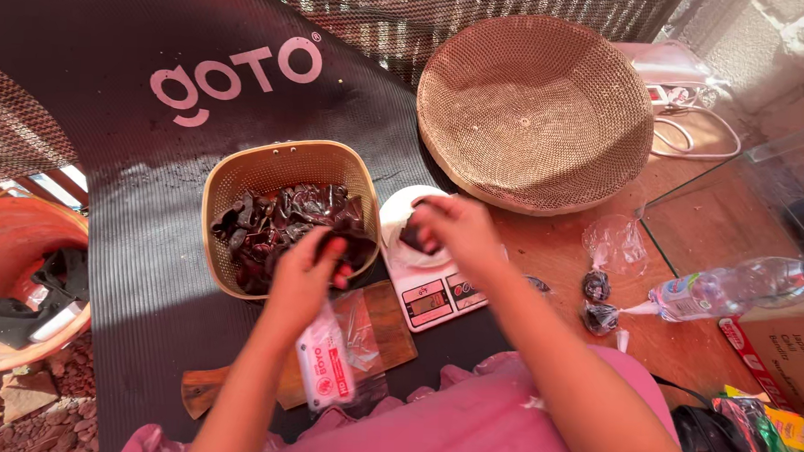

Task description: The person places black fungus-like objects into small plastic bags, weighs each bag on a digital scale, and ties the bags closed.

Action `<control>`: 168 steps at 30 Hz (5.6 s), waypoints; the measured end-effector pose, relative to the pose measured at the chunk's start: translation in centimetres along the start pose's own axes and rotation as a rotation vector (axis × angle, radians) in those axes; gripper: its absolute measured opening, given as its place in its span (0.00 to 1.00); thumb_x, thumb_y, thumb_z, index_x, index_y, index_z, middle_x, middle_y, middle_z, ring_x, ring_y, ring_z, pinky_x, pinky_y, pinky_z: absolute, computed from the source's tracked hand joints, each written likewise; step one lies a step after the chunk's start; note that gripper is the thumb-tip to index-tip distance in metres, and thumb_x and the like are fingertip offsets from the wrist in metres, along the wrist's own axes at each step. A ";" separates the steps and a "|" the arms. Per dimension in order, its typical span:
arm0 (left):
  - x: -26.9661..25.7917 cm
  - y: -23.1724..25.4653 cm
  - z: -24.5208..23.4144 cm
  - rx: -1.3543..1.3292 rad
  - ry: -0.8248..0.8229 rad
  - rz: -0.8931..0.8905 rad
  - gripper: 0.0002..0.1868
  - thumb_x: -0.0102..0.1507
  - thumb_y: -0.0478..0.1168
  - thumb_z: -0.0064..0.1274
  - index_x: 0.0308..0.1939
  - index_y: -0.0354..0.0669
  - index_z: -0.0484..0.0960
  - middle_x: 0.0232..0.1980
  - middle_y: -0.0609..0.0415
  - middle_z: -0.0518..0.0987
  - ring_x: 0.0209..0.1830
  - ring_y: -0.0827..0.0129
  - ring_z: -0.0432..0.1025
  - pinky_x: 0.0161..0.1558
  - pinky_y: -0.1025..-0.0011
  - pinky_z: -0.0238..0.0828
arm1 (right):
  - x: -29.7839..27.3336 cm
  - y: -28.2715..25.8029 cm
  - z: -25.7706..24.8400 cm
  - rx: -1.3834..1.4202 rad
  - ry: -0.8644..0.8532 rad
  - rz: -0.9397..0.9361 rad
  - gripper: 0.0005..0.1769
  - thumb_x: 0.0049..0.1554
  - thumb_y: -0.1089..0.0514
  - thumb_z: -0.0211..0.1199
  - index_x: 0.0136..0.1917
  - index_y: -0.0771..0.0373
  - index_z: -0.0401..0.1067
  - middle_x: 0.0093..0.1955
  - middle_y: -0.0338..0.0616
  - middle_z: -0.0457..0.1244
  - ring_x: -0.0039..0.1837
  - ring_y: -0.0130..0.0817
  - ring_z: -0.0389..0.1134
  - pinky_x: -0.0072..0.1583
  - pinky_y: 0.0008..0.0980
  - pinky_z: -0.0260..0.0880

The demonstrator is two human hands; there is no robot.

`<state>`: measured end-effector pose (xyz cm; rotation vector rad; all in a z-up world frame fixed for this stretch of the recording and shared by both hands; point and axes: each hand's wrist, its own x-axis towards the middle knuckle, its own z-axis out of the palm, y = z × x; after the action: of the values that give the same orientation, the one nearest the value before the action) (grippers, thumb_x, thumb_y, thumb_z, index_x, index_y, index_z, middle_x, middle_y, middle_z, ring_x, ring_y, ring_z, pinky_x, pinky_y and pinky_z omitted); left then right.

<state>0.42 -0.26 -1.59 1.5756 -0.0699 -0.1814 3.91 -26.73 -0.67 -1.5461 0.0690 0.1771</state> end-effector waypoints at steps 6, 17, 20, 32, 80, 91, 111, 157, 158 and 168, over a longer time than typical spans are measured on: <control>0.2 -0.3 -1.8 -0.091 0.107 -0.027 0.15 0.69 0.44 0.50 0.53 0.36 0.78 0.42 0.55 0.82 0.35 0.74 0.76 0.38 0.75 0.77 | 2.5 4.1 -7.3 -0.377 0.155 -0.089 0.12 0.55 0.57 0.69 0.51 0.61 0.74 0.45 0.38 0.72 0.44 0.23 0.69 0.46 0.27 0.67; 0.4 -1.5 -2.1 -0.120 0.139 0.011 0.16 0.70 0.43 0.50 0.56 0.35 0.77 0.50 0.55 0.79 0.44 0.74 0.75 0.47 0.73 0.80 | 2.3 6.4 -4.1 -0.896 0.287 -0.177 0.22 0.50 0.53 0.74 0.57 0.59 0.77 0.37 0.47 0.68 0.40 0.40 0.70 0.46 0.39 0.70; 0.5 -1.3 -2.3 -0.098 0.149 0.009 0.16 0.70 0.43 0.49 0.56 0.35 0.77 0.49 0.54 0.80 0.44 0.73 0.76 0.47 0.73 0.79 | 2.0 4.6 -4.4 -0.906 0.305 -0.327 0.19 0.53 0.53 0.73 0.55 0.60 0.78 0.40 0.47 0.70 0.43 0.38 0.72 0.48 0.38 0.71; 0.4 -1.2 -2.3 -0.110 0.165 -0.010 0.15 0.70 0.41 0.49 0.56 0.34 0.77 0.50 0.54 0.79 0.45 0.74 0.75 0.49 0.74 0.80 | 2.1 3.4 -6.5 -0.602 0.297 -0.091 0.14 0.58 0.57 0.65 0.56 0.63 0.77 0.39 0.39 0.70 0.39 0.27 0.70 0.44 0.29 0.70; 0.5 1.6 -4.8 1.157 0.201 -0.294 0.27 0.66 0.50 0.51 0.67 0.43 0.71 0.66 0.39 0.73 0.61 0.45 0.72 0.65 0.51 0.64 | 9.2 -1.6 8.9 -1.072 -0.257 -0.532 0.17 0.52 0.56 0.72 0.55 0.61 0.77 0.49 0.50 0.66 0.57 0.49 0.68 0.57 0.43 0.67; 0.5 3.3 -2.4 0.313 0.050 0.112 0.16 0.60 0.39 0.59 0.52 0.44 0.82 0.46 0.49 0.87 0.48 0.59 0.83 0.50 0.64 0.77 | 1.3 0.8 6.5 0.128 -0.248 -0.014 0.12 0.60 0.62 0.63 0.58 0.65 0.71 0.50 0.35 0.67 0.51 0.21 0.67 0.54 0.24 0.68; -0.8 1.5 -5.5 1.268 0.357 -0.142 0.12 0.58 0.37 0.56 0.46 0.43 0.83 0.42 0.46 0.83 0.41 0.47 0.79 0.41 0.52 0.75 | 5.5 2.8 9.9 -0.756 -0.019 -0.584 0.12 0.57 0.62 0.64 0.55 0.66 0.74 0.51 0.50 0.68 0.53 0.44 0.71 0.56 0.39 0.71; -0.1 2.5 -6.2 1.092 0.560 0.210 0.24 0.64 0.43 0.59 0.63 0.44 0.75 0.61 0.48 0.76 0.59 0.50 0.71 0.58 0.51 0.64 | 4.8 -1.8 8.3 0.455 -0.328 0.059 0.24 0.57 0.73 0.59 0.66 0.62 0.65 0.61 0.47 0.66 0.62 0.33 0.68 0.63 0.33 0.71; -0.1 2.8 -6.0 0.978 0.524 0.260 0.24 0.65 0.43 0.60 0.63 0.44 0.74 0.63 0.48 0.75 0.62 0.50 0.69 0.60 0.51 0.62 | 4.6 -1.8 8.5 0.546 -0.349 0.082 0.24 0.57 0.73 0.59 0.65 0.62 0.65 0.61 0.48 0.66 0.63 0.34 0.68 0.64 0.35 0.73; 1.7 0.4 -6.1 0.207 0.053 -0.057 0.18 0.61 0.39 0.62 0.54 0.41 0.79 0.46 0.51 0.80 0.47 0.68 0.73 0.51 0.66 0.72 | 5.3 -1.3 8.8 0.750 -0.506 0.161 0.14 0.60 0.71 0.58 0.60 0.63 0.67 0.61 0.50 0.67 0.61 0.38 0.71 0.63 0.36 0.74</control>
<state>3.12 5.45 -1.28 1.7889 -0.0026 -0.1813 8.80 -17.64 0.02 -0.7164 -0.1304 0.5932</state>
